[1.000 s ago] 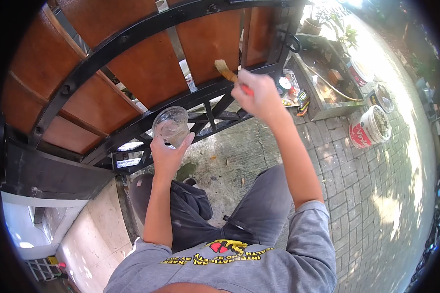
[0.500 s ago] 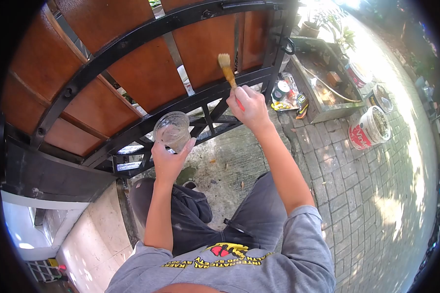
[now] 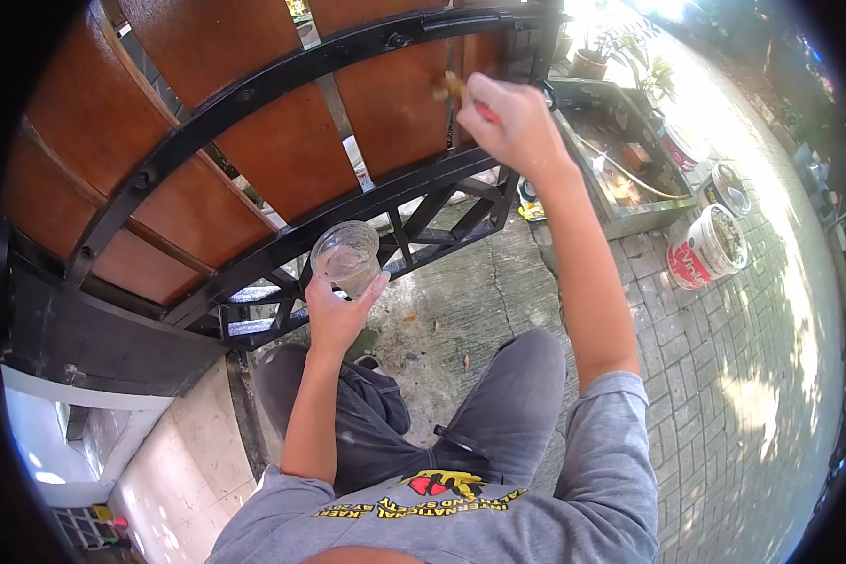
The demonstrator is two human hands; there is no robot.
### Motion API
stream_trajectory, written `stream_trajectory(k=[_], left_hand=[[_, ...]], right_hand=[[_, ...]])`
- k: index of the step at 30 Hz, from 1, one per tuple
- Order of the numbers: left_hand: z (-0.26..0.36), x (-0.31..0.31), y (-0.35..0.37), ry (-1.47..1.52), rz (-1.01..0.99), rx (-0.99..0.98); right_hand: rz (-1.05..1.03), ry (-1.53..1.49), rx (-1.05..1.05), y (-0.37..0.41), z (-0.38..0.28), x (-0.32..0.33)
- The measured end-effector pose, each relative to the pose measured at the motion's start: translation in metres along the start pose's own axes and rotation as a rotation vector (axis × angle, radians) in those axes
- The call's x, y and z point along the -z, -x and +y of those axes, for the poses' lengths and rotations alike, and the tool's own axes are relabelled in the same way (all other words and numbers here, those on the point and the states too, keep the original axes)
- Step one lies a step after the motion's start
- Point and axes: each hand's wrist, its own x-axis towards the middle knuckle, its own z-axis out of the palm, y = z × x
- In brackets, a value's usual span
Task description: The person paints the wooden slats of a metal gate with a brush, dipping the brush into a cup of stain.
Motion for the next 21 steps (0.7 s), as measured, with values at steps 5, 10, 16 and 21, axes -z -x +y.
stream_trajectory(k=[5, 10, 16, 21], left_hand=[[0.001, -0.001, 0.001, 0.001, 0.003, -0.003], [0.006, 0.001, -0.003, -0.001, 0.008, -0.022], [0.002, -0.004, -0.003, 0.015, -0.006, -0.034], [0.002, -0.006, -0.006, -0.002, -0.008, -0.034]], right_hand=[[0.178, 0.035, 0.139, -0.002, -0.009, 0.002], [0.051, -0.043, 0.047, 0.061, -0.004, -0.053], [-0.282, -0.192, -0.038, 0.070, -0.019, -0.057], [-0.199, -0.170, 0.038, 0.049, -0.012, -0.049]])
